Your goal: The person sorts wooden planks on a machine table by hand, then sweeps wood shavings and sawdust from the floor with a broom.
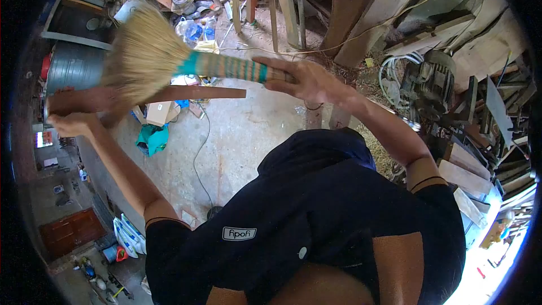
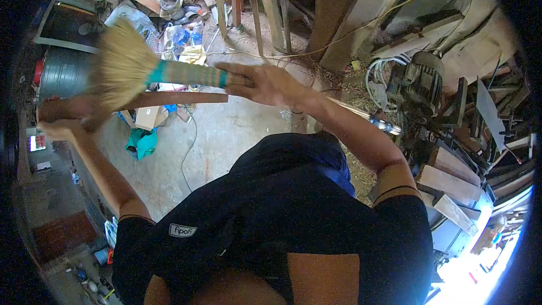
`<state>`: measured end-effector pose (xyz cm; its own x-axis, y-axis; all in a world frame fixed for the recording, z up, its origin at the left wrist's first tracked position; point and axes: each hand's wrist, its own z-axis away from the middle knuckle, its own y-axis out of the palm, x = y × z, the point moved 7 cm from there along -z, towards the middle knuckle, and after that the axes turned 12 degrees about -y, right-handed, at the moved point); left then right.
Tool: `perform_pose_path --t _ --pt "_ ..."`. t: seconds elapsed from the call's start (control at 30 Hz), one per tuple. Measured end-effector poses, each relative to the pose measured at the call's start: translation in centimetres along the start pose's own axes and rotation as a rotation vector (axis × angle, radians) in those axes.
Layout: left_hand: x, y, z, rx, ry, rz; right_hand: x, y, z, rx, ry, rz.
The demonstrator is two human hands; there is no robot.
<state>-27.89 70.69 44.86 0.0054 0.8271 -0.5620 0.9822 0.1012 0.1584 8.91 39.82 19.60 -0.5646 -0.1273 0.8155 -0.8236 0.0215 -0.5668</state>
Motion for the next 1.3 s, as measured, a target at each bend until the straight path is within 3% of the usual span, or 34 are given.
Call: perform_pose_path --t 0.1,0.17,0.23,0.3,0.33,0.37,0.4,0.43,0.5,0.53,0.57,0.6,0.63,0.67,0.77,0.8,0.87,0.9,0.93,0.97,1.0,1.07,1.1,1.13,1.23,1.3 --pt "-1.1 -2.1 -1.8 -0.053 -0.075 -0.056 -8.2 4.1 2.2 0.197 0.234 0.224" --pt "-2.0 -4.1 -1.9 -0.165 -0.08 -0.04 -17.7 7.1 5.4 0.227 0.369 0.443" --pt "-0.8 -7.5 -4.0 -0.167 -0.144 0.056 -21.7 6.9 9.2 0.356 0.633 0.459" --pt "-0.6 -9.2 -5.0 -0.191 -0.17 0.141 -28.9 8.3 13.3 0.355 0.643 0.572" --pt "0.0 -9.9 -4.8 -0.264 -0.204 0.126 -29.1 7.7 14.3 0.353 0.654 0.576" --pt "0.6 -10.5 -4.6 -0.336 -0.239 0.115 -29.6 7.5 16.1 0.296 0.795 0.381" --pt "2.3 -11.5 -5.3 -0.17 -0.17 0.037 -29.7 7.6 17.7 0.227 0.931 0.18" --pt "2.2 -10.1 -4.5 -0.099 -0.191 -0.03 -29.6 7.6 19.0 0.204 0.951 0.184" --pt "1.0 -6.1 -1.0 -0.145 -0.149 -0.149 -29.5 8.7 22.1 -0.218 1.072 -0.408" --pt "1.3 -3.8 1.0 -0.169 -0.28 -0.079 -29.7 8.8 23.2 -0.254 1.087 -0.402" --pt "1.7 -2.0 2.3 -0.158 -0.293 -0.051 -29.8 10.1 23.7 -0.317 1.078 -0.648" --pt "1.9 -0.4 3.6 -0.134 -0.26 -0.233 -29.4 11.0 23.9 -0.375 1.05 -0.894" --pt "2.4 1.0 4.5 -0.111 -0.223 -0.419 -28.4 10.8 24.2 -0.398 1.057 -0.887" --pt "5.1 2.1 5.5 -0.072 -0.467 0.001 -27.5 10.7 24.4 -0.47 1.09 -0.983" --pt "3.4 7.7 9.4 0.038 -0.336 -0.151 -27.6 9.4 24.6 -0.639 1.142 -1.185" --pt "2.6 9.7 10.6 0.031 -0.381 -0.121 -28.6 8.7 24.8 -0.773 1.151 -1.245" --pt "4.6 11.2 11.6 0.085 -0.306 -0.227 -31.1 7.5 25.2 -0.964 1.076 -1.462" --pt "5.2 12.0 12.4 0.13 -0.228 -0.354 -37.3 9.5 28.8 -0.98 1.062 -1.453" --pt "5.0 13.4 13.5 0.175 -0.26 -0.158 -43.1 11.6 31.2 -0.933 1.026 -1.553" --pt "4.0 14.9 14.4 0.168 -0.255 -0.135 -50.3 10.0 31.2 -0.882 0.985 -1.649" --pt "2.5 17.0 15.2 0.193 -0.2 -0.269 -44.2 5.7 29.1 -1.352 0.949 -1.748" --pt "3.0 18.4 16.4 0.208 -0.13 -0.378 -44.9 0.0 28.7 -1.391 0.885 -1.709" --pt "5.1 18.1 17.5 0.301 0.055 -0.472 -45.5 -2.1 28.7 -1.415 0.854 -1.675" --pt "2.9 22.3 18.5 0.39 0.243 -0.567 -46.2 -4.3 29.2 -1.438 0.827 -1.644" --pt "1.1 28.1 21.3 0.317 -0.195 -0.481 -49.4 -11.8 29.3 -1.504 0.781 -1.547" --pt "0.6 31.3 22.8 0.365 -0.167 -0.472 -51.1 -17.1 29.0 -1.537 0.761 -1.477"
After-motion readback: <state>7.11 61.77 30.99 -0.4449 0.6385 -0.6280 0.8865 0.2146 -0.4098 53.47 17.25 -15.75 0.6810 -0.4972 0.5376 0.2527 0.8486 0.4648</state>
